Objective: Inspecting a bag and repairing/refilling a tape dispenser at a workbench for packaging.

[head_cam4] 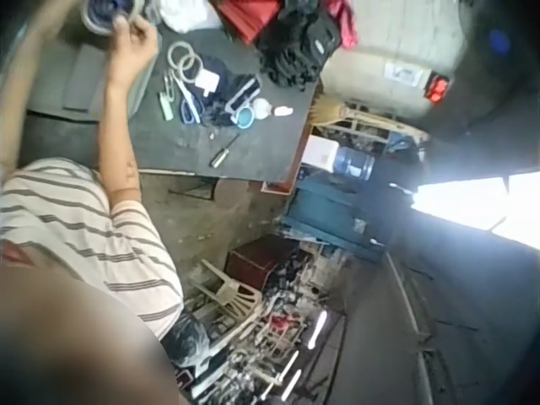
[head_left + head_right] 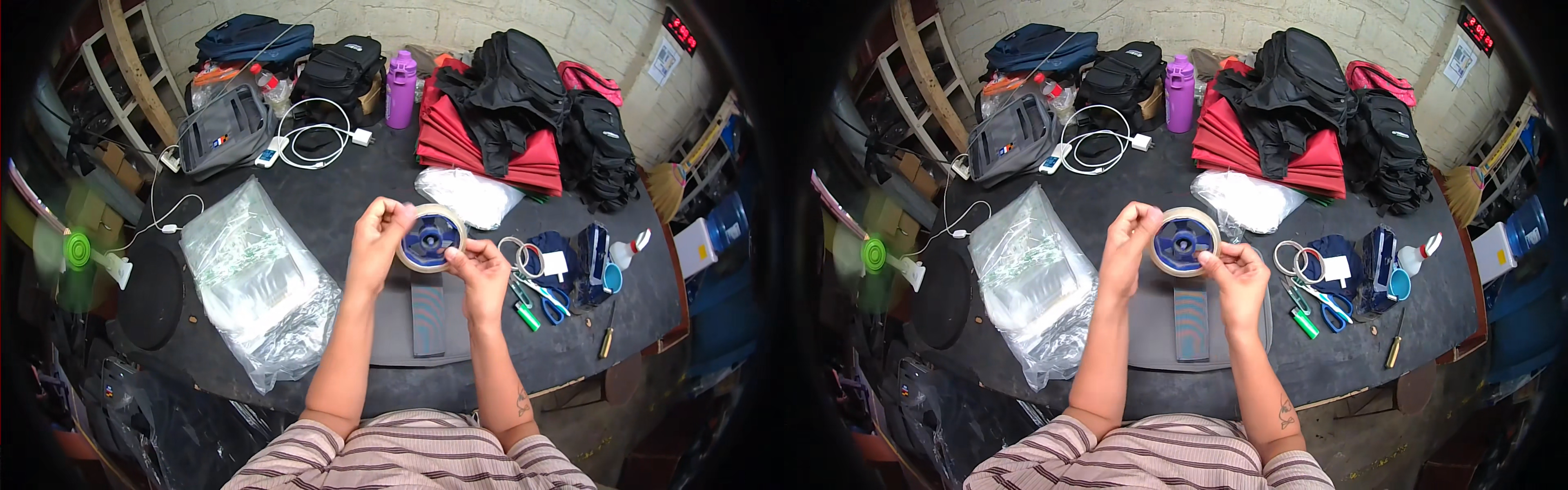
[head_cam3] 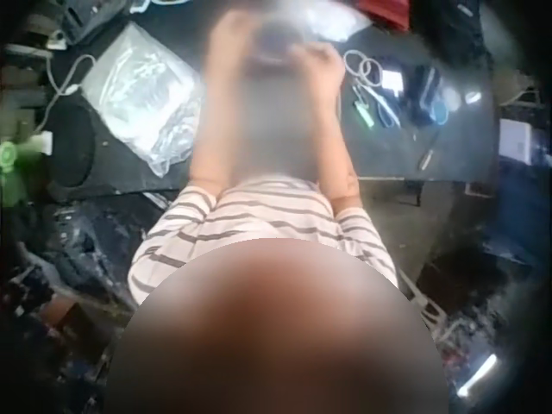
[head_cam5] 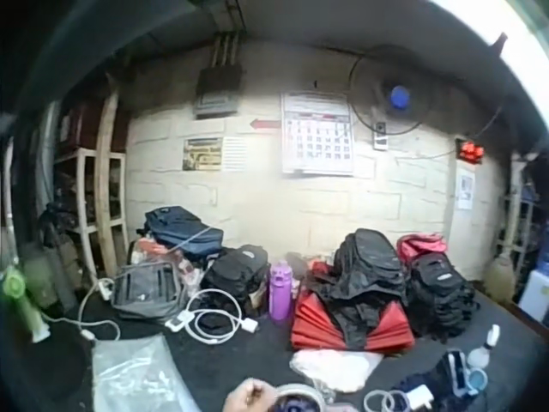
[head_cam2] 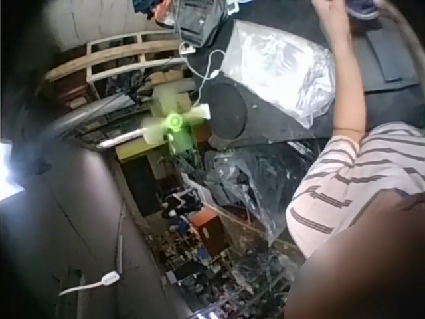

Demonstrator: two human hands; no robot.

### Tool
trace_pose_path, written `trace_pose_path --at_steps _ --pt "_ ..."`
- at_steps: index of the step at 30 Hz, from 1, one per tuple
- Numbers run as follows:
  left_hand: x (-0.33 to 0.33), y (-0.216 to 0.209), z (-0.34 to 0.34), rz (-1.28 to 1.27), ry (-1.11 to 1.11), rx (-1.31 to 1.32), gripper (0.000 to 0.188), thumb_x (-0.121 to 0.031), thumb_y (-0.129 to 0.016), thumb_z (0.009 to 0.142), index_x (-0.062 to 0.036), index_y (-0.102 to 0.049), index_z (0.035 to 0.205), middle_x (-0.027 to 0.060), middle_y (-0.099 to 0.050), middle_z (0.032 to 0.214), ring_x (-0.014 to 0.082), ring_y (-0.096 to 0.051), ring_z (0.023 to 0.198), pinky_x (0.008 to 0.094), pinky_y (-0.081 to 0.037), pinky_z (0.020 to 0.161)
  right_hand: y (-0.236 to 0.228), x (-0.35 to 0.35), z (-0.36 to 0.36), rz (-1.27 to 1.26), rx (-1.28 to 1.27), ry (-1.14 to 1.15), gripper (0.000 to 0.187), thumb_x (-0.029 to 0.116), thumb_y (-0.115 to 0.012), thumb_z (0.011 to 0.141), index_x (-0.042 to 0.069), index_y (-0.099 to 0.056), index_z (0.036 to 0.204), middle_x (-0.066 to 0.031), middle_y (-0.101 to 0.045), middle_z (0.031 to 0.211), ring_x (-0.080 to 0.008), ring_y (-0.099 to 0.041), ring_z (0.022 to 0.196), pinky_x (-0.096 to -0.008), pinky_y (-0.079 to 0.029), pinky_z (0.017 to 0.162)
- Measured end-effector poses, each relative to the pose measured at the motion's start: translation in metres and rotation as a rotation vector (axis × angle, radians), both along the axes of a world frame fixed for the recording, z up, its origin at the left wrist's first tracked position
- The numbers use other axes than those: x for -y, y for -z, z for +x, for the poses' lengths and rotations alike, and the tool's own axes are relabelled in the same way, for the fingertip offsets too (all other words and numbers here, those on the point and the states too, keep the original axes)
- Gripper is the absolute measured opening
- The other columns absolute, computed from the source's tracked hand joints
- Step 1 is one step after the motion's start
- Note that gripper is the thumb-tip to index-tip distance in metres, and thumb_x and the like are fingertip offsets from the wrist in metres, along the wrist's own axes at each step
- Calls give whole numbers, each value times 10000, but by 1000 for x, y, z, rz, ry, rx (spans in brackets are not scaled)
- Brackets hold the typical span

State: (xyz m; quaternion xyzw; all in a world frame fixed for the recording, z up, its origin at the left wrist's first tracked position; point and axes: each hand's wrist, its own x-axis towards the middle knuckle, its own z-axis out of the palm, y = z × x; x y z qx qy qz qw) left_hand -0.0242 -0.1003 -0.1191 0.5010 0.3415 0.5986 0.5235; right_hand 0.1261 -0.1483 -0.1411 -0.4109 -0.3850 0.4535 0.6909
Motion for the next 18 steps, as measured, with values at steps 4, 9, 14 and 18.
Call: trace_pose_path --at_steps 4,9,14,18 --pt "7 1 -21 -166 132 -67 213 -61 -701 780 11 -568 930 42 -585 821 84 -550 746 218 -489 719 -2 -9 -2 -12 -36 14 177 -17 -675 787 -39 -575 931 -114 -658 855 -141 -641 716 -260 -544 640" --pt "9 14 -19 -10 -25 -38 168 -9 -674 790 11 -565 917 29 -577 800 81 -557 731 199 -483 667 -10 -15 -18 54 36 -2 282 -19 -696 767 -4 -507 975 -66 -605 846 -117 -613 749 -229 -512 657" --pt "8 8 -20 13 -72 -29 138 10 -676 792 30 -573 881 31 -563 847 65 -547 715 184 -468 640 -1 -17 -30 80 63 33 246 -58 -668 770 22 -463 879 -60 -579 822 -72 -555 733 -211 -495 669" --pt "7 12 -21 64 -214 -59 154 38 -668 783 32 -590 915 -1 -557 805 48 -514 716 176 -438 658 -2 -20 -40 86 75 27 244 -50 -670 777 31 -455 858 -52 -579 806 -60 -548 720 -199 -478 654"
